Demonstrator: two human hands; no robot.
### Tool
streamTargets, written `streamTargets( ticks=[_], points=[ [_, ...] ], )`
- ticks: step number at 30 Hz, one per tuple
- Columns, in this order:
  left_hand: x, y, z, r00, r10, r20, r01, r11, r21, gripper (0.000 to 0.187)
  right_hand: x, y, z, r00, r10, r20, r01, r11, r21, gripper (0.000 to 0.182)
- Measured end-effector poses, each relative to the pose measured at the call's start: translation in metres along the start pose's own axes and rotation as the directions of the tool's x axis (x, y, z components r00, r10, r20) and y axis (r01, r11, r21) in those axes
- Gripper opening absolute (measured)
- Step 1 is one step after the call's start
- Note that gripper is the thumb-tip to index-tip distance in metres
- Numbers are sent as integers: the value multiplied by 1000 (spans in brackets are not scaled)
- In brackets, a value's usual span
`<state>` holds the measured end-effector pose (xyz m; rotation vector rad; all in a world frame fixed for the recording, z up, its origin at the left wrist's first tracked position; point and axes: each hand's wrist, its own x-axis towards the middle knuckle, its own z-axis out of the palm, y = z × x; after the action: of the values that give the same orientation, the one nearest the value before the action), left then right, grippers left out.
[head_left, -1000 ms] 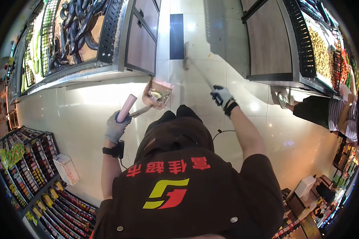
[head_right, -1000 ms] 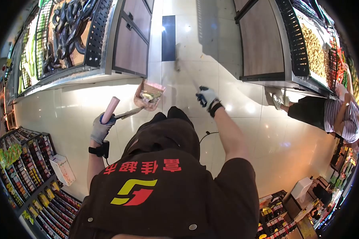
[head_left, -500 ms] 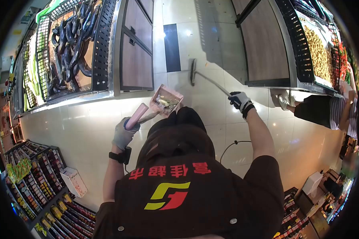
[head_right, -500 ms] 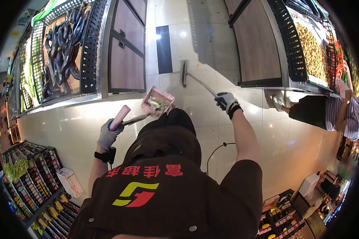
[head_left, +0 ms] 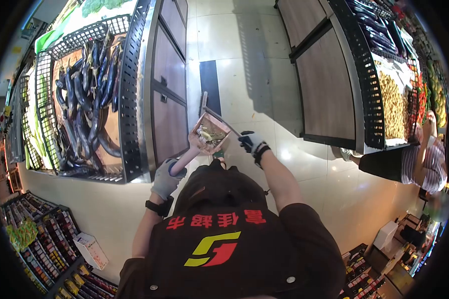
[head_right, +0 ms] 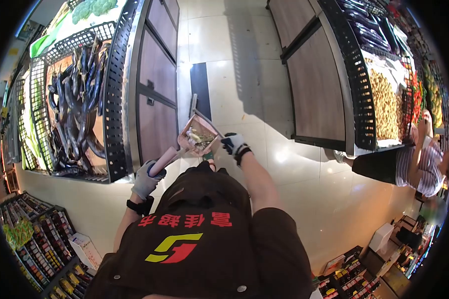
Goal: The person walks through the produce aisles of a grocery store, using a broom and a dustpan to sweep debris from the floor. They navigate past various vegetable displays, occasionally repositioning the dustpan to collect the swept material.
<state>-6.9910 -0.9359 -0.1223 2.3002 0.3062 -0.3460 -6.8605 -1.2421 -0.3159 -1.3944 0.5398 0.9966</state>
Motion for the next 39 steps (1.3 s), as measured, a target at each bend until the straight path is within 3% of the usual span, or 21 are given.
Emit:
streamTargets(
  ticks=[2, 3, 6, 10, 14, 18, 22, 23, 26, 28, 33, 36, 39],
  points=[
    [27, 2, -9, 996, -26, 81, 23, 999, 36, 28, 0, -16, -37, 1000, 13, -24, -16, 996, -89, 12],
    [37, 1, -12, 995, 94, 13, -95, 993, 77, 27, -5, -27, -56, 997, 34, -62, -39, 996, -85, 13],
    [71, 9, -24, 999, 25, 40, -26, 999, 19, 26, -20, -70, -105, 970, 87, -228, -75, 995, 60, 29],
    [113, 22, -34, 999, 42, -9, -42, 999, 4, 26, -12, -147, -112, 964, 7, -267, -31, 996, -88, 36],
    [154, 47, -49, 998, -58, 35, 58, 998, 2, 24, 40, -205, -91, 986, -29, -167, 18, 998, -68, 41],
    [204, 76, -57, 989, -147, 18, 147, 989, -8, 24, 123, -265, -49, 988, 118, 98, -122, 992, 29, 32],
    [256, 106, -61, 962, -271, -19, 270, 962, -34, 24, 213, -286, -15, 988, 71, 139, -56, 992, -109, 23],
    [265, 114, -62, 945, -325, -42, 323, 945, -54, 24, 222, -297, -23, 967, 174, 186, -191, 978, 79, 27],
    [286, 121, -67, 927, -368, -69, 358, 925, -126, 27, 214, -329, -76, 990, 112, 89, -90, 971, -219, 34],
    [300, 129, -72, 911, -407, -70, 396, 908, -138, 28, 191, -363, -107, 984, 173, -44, -178, 968, -176, 34],
    [320, 126, -73, 911, -407, -66, 403, 912, -72, 30, 159, -411, -139, 988, 120, -98, -137, 972, -189, 42],
    [329, 124, -71, 921, -380, -88, 375, 924, -68, 30, 171, -423, -116, 991, 127, -36, -131, 982, -134, 43],
    [337, 130, -72, 908, -408, -93, 402, 912, -77, 29, 225, -422, -66, 989, 77, 125, -64, 992, -105, 26]
  ],
)
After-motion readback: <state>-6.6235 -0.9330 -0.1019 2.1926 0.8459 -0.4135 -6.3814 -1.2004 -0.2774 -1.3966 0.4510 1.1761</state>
